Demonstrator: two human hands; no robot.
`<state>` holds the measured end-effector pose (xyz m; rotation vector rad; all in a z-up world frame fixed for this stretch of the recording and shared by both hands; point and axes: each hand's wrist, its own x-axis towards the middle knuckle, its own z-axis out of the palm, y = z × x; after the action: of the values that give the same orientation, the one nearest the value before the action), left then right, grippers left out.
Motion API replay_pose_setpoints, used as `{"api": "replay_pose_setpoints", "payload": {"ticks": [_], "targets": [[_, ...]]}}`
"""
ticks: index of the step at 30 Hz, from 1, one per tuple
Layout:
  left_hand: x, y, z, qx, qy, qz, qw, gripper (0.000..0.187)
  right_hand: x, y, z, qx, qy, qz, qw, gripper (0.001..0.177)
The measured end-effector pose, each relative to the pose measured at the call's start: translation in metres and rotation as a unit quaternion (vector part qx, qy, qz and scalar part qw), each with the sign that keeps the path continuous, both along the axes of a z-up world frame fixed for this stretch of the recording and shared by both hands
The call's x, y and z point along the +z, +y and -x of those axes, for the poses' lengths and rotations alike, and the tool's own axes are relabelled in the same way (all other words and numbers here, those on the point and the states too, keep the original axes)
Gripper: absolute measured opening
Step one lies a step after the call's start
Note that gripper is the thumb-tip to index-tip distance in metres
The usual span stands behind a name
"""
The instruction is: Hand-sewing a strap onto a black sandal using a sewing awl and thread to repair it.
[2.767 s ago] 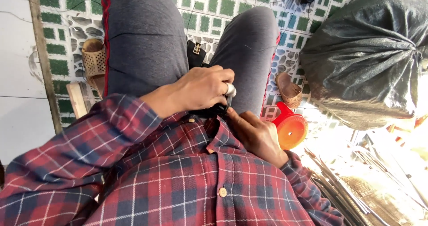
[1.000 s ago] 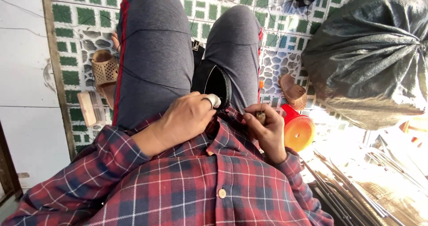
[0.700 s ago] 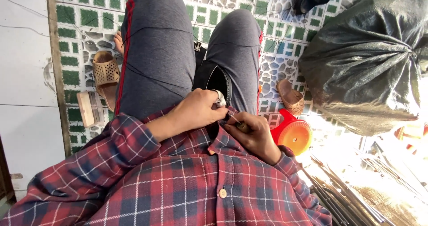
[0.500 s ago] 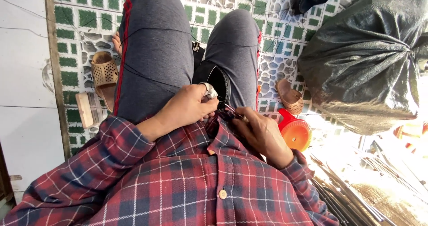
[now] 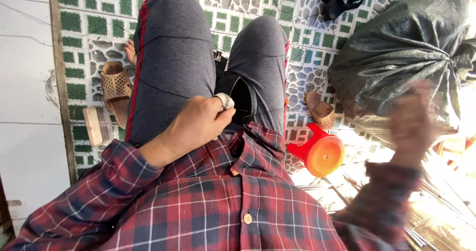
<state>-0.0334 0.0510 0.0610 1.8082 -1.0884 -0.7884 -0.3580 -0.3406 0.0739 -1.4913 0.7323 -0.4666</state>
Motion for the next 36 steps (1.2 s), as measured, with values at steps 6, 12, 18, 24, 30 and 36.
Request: {"api": "replay_pose_setpoints", "payload": {"ticks": [6,12,18,24,30,36], "targets": [[-0.012,-0.01,0.01,0.01,-0.035,0.172,0.985,0.01,-0.03,-0.157,0.2,-0.285,0.138,0.055,0.947,0.016],[-0.029,-0.015,0.015,-0.066,-0.18,0.093,0.977,0.01,0.023,0.196,-0.136,0.03,0.143,0.436,0.888,0.032],[-0.029,-0.018,0.002,-0.099,-0.06,0.054,0.992,0.011,-0.001,0.237,-0.162,0.216,0.165,0.358,0.893,0.021],[-0.02,-0.034,-0.03,-0.011,0.582,0.156,0.798,0.016,-0.012,0.232,-0.164,0.184,0.171,0.14,0.958,0.007],[-0.043,-0.112,-0.038,0.031,0.595,0.187,0.781,0.01,-0.005,0.229,-0.17,0.148,0.252,-0.136,0.947,0.008],[-0.076,-0.136,-0.041,0.159,0.641,0.134,0.739,0.013,-0.008,0.228,-0.178,0.132,0.254,-0.149,0.947,0.008]]}}
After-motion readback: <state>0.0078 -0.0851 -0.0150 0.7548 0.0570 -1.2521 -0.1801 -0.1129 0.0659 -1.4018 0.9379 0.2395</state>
